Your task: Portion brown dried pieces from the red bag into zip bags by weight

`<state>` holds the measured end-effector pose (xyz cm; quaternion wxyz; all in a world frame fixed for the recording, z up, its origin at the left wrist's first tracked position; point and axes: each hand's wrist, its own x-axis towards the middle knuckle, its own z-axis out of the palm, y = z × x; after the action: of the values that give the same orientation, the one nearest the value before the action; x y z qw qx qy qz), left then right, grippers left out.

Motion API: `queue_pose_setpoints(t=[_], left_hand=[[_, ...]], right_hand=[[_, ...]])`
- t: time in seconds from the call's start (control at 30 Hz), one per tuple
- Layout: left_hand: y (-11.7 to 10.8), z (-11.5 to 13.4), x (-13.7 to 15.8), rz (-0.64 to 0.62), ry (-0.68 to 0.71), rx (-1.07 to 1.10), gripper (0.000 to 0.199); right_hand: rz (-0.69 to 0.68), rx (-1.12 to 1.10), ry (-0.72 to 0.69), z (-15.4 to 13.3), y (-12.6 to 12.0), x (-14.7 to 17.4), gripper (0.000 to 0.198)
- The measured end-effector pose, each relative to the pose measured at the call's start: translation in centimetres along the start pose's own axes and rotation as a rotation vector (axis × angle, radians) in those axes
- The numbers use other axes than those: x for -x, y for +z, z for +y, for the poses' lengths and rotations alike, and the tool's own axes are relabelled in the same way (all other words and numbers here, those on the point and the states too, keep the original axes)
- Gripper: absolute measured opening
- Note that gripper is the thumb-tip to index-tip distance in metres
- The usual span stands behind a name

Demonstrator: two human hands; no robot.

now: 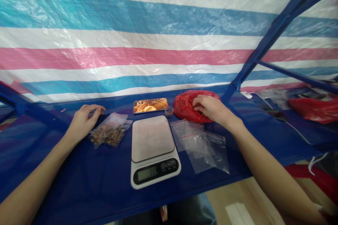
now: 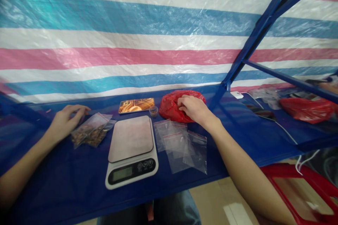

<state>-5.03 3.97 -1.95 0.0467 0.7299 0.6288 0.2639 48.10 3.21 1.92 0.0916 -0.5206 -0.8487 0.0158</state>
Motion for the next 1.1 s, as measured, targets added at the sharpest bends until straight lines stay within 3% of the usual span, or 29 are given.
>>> queue_pose_setpoints(t=[0.4, 0.53, 0.73, 1.1], left_hand=[[-0.1, 0.2, 0.1, 0.006, 0.013, 0.004, 0.049], [-0.2, 0.3, 0.0, 0.004, 0.013, 0.0, 0.051], [-0.1, 0.4, 0.2, 0.02, 0.019, -0.005, 0.051], [-0.2, 0.6, 0.3, 0.007, 0.034, 0.012, 0.043]], right_hand=[[-0.118, 0.136, 0.096, -0.7, 0.5, 0.5, 0.065], [-0.048, 0.128, 0.092, -0.4, 1.3, 0.2, 0.059], [0.019, -0.02, -0.082, 0.1, 1.3, -0.7, 0.052], [0.276, -0.175, -0.079, -0.2, 0.1, -0.8, 0.024]])
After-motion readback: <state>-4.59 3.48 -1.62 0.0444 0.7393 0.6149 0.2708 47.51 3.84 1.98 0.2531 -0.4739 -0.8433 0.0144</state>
